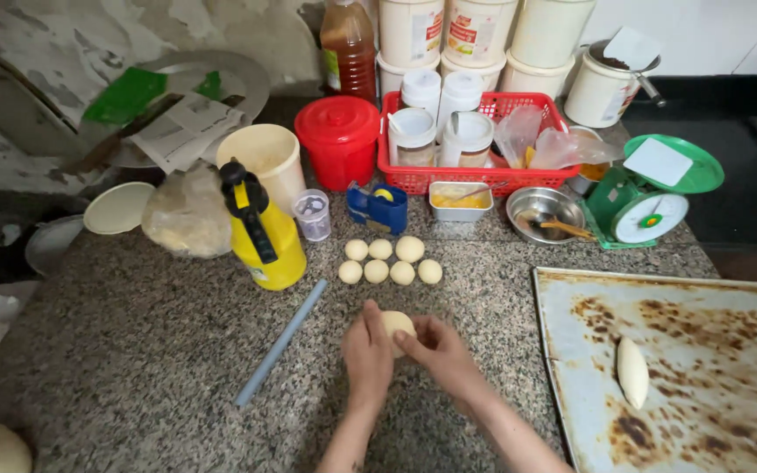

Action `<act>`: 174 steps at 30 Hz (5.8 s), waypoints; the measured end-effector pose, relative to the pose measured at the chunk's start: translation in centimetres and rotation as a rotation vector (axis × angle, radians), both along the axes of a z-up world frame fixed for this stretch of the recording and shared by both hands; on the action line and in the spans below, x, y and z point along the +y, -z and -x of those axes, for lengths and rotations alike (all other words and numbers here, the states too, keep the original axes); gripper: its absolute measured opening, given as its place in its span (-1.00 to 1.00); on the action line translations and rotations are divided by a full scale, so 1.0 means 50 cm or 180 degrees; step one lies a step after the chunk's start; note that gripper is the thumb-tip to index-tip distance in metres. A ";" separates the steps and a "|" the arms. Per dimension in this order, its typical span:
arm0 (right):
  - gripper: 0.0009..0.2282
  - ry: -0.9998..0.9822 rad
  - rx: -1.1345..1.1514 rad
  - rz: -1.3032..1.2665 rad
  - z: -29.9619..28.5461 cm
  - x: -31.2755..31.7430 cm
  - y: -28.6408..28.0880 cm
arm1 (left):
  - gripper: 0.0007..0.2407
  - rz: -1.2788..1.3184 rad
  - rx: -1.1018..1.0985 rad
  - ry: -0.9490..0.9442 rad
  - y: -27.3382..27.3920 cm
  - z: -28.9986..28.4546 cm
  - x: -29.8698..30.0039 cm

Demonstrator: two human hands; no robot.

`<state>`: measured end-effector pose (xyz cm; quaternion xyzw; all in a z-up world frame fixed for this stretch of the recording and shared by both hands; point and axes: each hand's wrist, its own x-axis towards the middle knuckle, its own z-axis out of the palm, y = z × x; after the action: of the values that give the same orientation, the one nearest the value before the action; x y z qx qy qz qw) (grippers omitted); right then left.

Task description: Shaping individual pieces of dough into small oblong rolls and placing them on a baking tray.

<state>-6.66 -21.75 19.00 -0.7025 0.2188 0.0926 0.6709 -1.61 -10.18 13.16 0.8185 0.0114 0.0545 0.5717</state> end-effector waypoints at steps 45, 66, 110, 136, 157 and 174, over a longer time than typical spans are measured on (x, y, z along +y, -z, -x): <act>-0.59 0.0651 -0.0104 -0.0564 0.048 -0.131 0.189 | -0.64 -0.4487 -0.2335 0.2513 0.266 0.084 0.097; -0.71 -0.1804 -0.1019 0.3893 -0.014 -0.136 0.243 | -0.41 -0.3012 -0.1642 0.2571 0.114 -0.030 0.144; -0.88 -0.1082 -0.0996 0.3266 0.033 -0.104 0.243 | -0.65 -0.2804 -0.0437 0.2091 0.177 0.014 0.127; -0.36 -0.1994 -0.1439 0.4092 0.244 -0.100 0.324 | -0.56 -0.2942 -0.1185 0.2546 0.173 0.198 0.217; -0.54 -0.1874 -0.1767 0.4444 0.093 -0.014 0.282 | -0.56 -0.2912 -0.1309 0.1963 0.244 0.124 0.054; -0.68 -0.1049 -0.2121 0.3505 0.087 -0.019 0.236 | -0.61 -0.2315 -0.2143 0.1603 0.221 0.106 0.057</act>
<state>-10.99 -22.72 7.21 -0.9580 -0.0953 -0.1535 0.2228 -6.90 -7.36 2.12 0.8780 -0.3875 0.1751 0.2197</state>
